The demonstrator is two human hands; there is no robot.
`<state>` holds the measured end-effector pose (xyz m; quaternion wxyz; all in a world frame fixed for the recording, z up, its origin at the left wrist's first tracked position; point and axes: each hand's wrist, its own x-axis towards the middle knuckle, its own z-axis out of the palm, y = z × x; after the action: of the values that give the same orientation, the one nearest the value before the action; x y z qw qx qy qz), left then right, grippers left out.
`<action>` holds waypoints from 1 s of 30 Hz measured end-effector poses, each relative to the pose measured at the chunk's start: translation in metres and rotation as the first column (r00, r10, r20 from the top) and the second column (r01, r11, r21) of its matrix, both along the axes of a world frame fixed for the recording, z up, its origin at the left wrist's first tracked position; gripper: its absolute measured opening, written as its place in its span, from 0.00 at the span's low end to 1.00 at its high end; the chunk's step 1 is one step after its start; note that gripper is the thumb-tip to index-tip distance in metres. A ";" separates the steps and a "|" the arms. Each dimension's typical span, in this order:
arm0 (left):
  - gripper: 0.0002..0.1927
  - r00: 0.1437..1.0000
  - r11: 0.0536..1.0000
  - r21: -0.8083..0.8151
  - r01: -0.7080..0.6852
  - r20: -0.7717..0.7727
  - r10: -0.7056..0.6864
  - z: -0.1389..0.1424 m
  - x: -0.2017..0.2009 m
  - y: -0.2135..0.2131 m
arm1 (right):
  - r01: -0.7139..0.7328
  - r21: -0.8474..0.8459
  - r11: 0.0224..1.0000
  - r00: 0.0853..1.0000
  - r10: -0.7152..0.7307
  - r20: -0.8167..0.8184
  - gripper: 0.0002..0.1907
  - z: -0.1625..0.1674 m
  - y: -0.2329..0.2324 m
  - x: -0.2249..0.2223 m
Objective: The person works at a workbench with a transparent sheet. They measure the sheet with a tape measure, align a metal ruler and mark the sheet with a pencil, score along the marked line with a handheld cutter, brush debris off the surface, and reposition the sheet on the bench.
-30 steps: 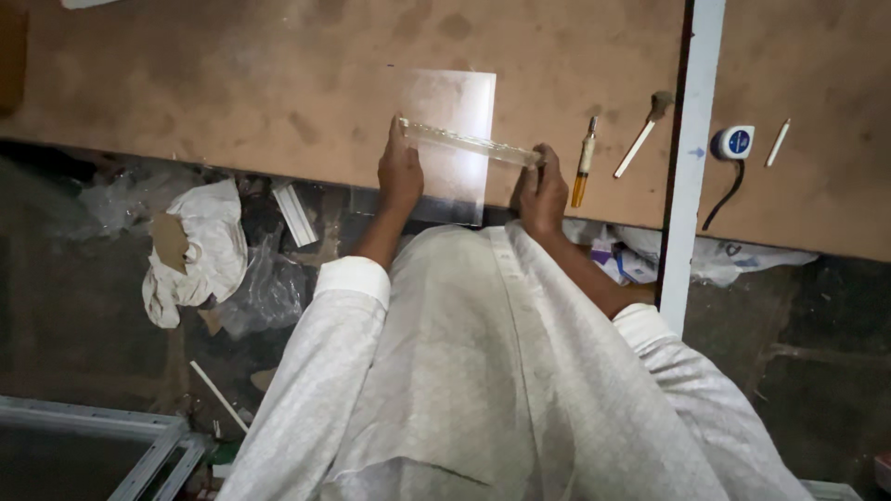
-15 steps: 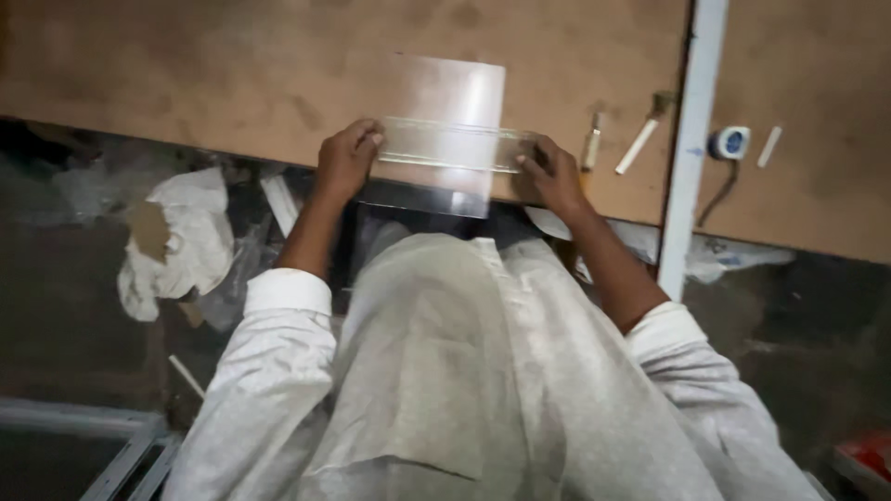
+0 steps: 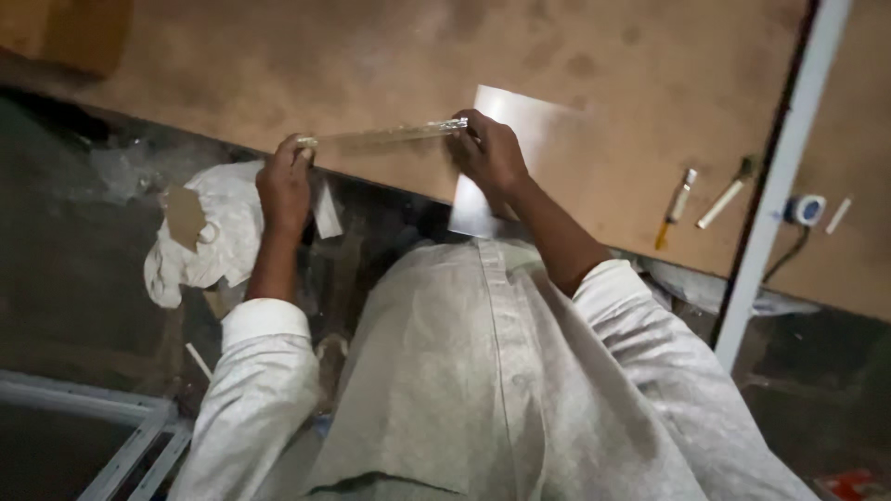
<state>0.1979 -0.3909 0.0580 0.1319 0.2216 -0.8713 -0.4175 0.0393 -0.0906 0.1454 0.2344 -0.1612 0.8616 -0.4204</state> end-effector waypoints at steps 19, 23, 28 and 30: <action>0.21 0.979 0.972 -0.140 -0.188 -0.109 0.174 -0.070 -0.004 -0.012 | 0.280 -0.008 0.960 0.930 -0.274 -0.243 0.21 -0.127 -0.066 0.041; 0.24 0.975 0.964 -0.163 -0.210 -0.103 0.195 -0.068 -0.006 -0.010 | 0.305 -0.075 0.949 0.921 -0.314 -0.231 0.22 -0.127 -0.068 0.042; 0.23 0.970 0.978 0.054 -0.200 -0.129 0.205 -0.056 -0.004 -0.013 | 0.262 -0.080 0.962 0.932 -0.274 -0.239 0.20 -0.114 -0.074 0.043; 0.21 0.972 0.976 0.099 -0.194 -0.112 0.204 -0.048 -0.005 -0.017 | 0.218 -0.081 0.973 0.949 -0.230 -0.215 0.20 -0.105 -0.072 0.040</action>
<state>0.1927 -0.4081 0.0101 0.2160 0.2876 -0.8159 -0.4527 0.0794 -0.1630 0.0401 0.0825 -0.1151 0.8828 -0.4478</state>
